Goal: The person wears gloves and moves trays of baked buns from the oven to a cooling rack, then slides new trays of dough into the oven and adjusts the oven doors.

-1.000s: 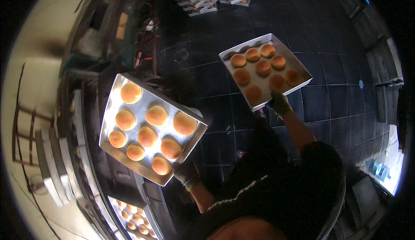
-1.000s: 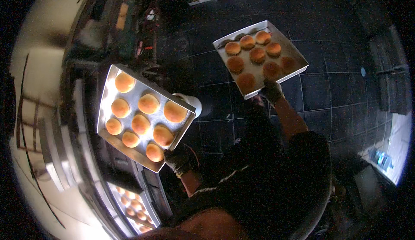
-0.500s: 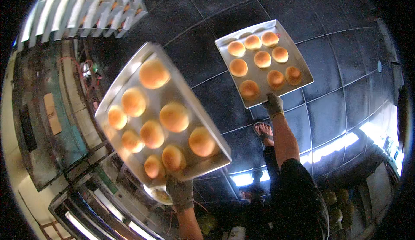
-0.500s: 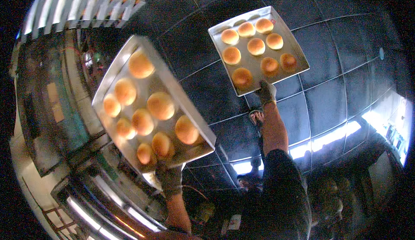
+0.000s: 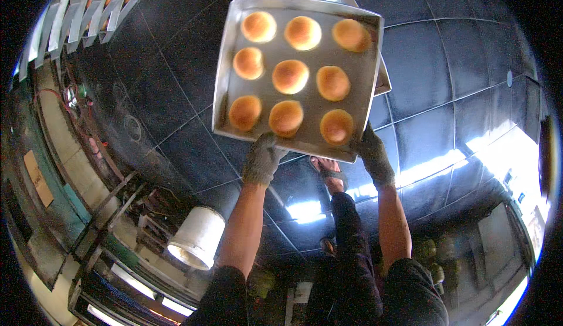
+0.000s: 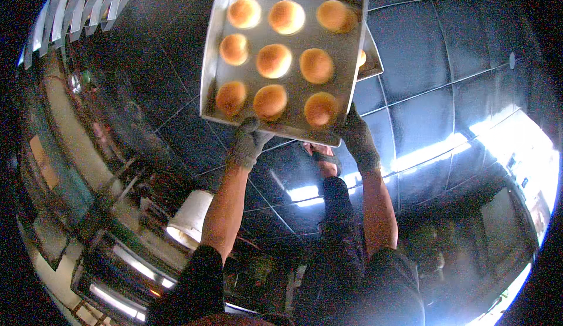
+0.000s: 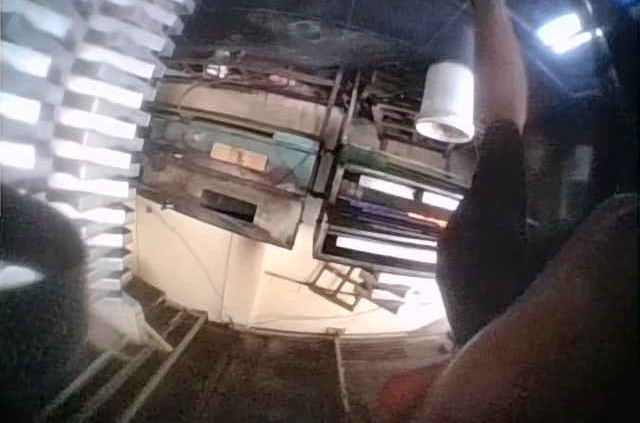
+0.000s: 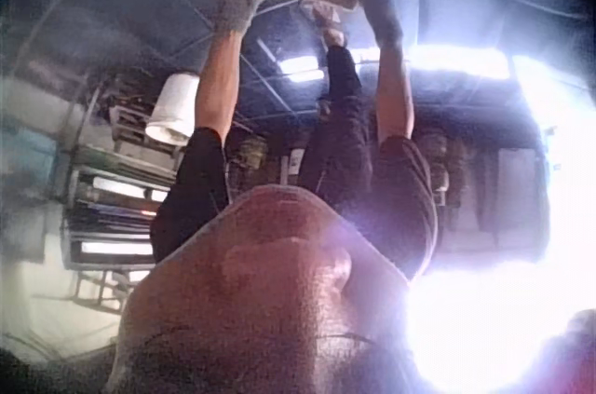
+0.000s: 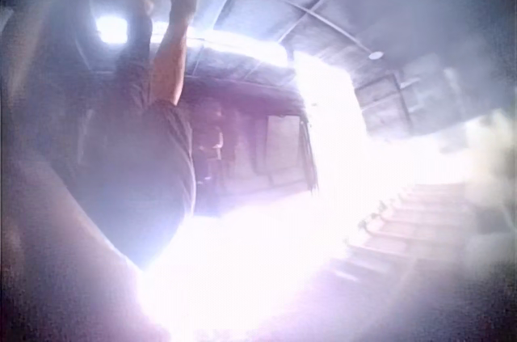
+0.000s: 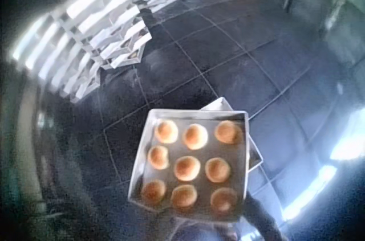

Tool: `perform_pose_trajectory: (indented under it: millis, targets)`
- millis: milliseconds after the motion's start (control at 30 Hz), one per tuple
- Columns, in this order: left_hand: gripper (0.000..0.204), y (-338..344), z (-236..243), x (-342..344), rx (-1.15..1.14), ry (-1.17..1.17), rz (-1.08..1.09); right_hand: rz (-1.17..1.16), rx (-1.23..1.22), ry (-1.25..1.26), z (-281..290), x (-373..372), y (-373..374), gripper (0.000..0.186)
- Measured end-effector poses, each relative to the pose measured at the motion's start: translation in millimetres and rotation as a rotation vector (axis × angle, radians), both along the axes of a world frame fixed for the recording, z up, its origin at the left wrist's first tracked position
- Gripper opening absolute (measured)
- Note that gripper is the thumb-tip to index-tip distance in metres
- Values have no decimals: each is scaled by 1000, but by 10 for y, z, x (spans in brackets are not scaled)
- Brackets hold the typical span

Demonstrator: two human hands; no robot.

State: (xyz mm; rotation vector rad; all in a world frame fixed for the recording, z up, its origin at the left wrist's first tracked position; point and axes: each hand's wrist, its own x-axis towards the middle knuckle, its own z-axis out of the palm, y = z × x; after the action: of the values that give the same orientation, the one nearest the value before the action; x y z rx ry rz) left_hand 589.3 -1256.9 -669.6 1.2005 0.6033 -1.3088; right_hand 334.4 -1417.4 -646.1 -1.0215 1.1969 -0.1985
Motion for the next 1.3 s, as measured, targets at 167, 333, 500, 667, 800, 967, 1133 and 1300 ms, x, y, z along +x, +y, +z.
perform_pose_trajectory:
  millis: [167,333,500,667,800,967,1133,1300]
  targets:
    - [40,-619,-114,-184,189,-179,-485,183,-317,337,-662,-354,-206,44]
    - [58,-208,-44,-413,231,-972,-1266,118,-347,550,-1208,-344,-264,41]
    - [78,1096,222,-534,365,-621,-1190,329,-311,546,-1208,-763,-34,57]
    - [81,2718,1149,-834,529,-391,-1250,1131,-497,680,-832,-2392,757,53]
    - [46,4204,2243,-1551,326,-978,-1523,1485,-453,505,159,-3291,1082,42]
    - [27,5411,3887,-2580,650,-817,-1245,1390,196,812,2723,-2250,1104,38]
    - [32,6583,4823,-4627,811,-536,-723,2067,-1528,473,3793,-1617,1375,25]
    - [37,7236,5501,-6148,890,-331,-326,1368,-751,-97,5226,1,3215,25]
